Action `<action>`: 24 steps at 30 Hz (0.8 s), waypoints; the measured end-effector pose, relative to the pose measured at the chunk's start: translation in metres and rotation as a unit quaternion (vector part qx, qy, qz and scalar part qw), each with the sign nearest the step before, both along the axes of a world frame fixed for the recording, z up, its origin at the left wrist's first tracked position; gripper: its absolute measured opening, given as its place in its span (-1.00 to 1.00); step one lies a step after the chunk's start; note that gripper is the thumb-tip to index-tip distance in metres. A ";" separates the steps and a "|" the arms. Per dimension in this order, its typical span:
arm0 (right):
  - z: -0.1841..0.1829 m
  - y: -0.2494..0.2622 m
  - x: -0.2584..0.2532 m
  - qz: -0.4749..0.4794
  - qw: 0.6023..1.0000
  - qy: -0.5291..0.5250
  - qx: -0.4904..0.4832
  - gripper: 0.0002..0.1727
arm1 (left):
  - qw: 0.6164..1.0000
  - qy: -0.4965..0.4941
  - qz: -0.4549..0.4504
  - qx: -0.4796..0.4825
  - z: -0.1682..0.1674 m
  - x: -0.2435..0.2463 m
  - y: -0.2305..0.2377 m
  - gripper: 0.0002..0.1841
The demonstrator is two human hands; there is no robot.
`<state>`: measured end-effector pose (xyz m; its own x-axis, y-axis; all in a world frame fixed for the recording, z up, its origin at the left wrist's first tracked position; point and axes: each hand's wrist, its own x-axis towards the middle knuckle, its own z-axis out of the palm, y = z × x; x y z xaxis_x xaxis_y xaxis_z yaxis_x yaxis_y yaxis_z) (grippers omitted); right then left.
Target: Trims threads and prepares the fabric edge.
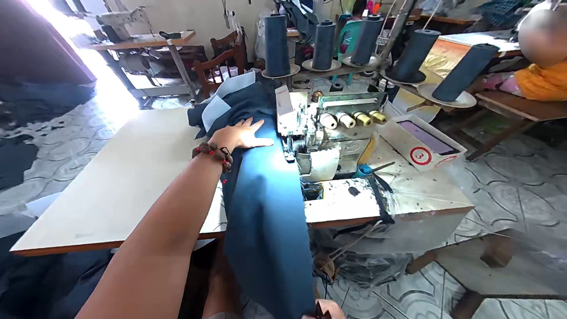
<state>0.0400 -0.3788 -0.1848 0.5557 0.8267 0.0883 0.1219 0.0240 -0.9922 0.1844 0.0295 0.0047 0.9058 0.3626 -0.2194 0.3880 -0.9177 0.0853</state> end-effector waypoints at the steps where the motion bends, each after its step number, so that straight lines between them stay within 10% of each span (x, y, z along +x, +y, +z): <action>1: 0.000 0.008 0.005 -0.012 1.000 0.011 0.000 -0.79 | 1.000 -0.010 0.012 -0.007 -0.002 0.007 0.007 0.02; 7: 0.011 0.053 0.047 -0.005 0.995 0.097 -0.011 -0.86 | 0.982 -0.167 0.089 -0.001 0.008 0.017 -0.005 -0.23; 11: 0.024 0.071 0.072 0.006 0.997 0.080 -0.020 -0.88 | 0.945 -0.314 -0.063 0.063 0.011 -0.031 -0.050 -0.79; 17: 0.059 0.099 0.100 -0.009 0.993 0.114 -0.013 -0.91 | 0.904 -0.353 -0.188 0.149 -0.052 -0.115 -0.114 -0.62; 24: 0.093 0.144 0.130 -0.091 0.973 0.208 0.038 -0.74 | 0.956 -0.258 -0.128 -0.055 -0.028 -0.078 -0.070 -0.28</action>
<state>0.1704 -0.2343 -0.0918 0.6931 0.7113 -0.1173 -0.2798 0.1155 -0.9531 0.1062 -0.0407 -0.0237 0.9598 0.1146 0.2561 0.0318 -0.9513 0.3065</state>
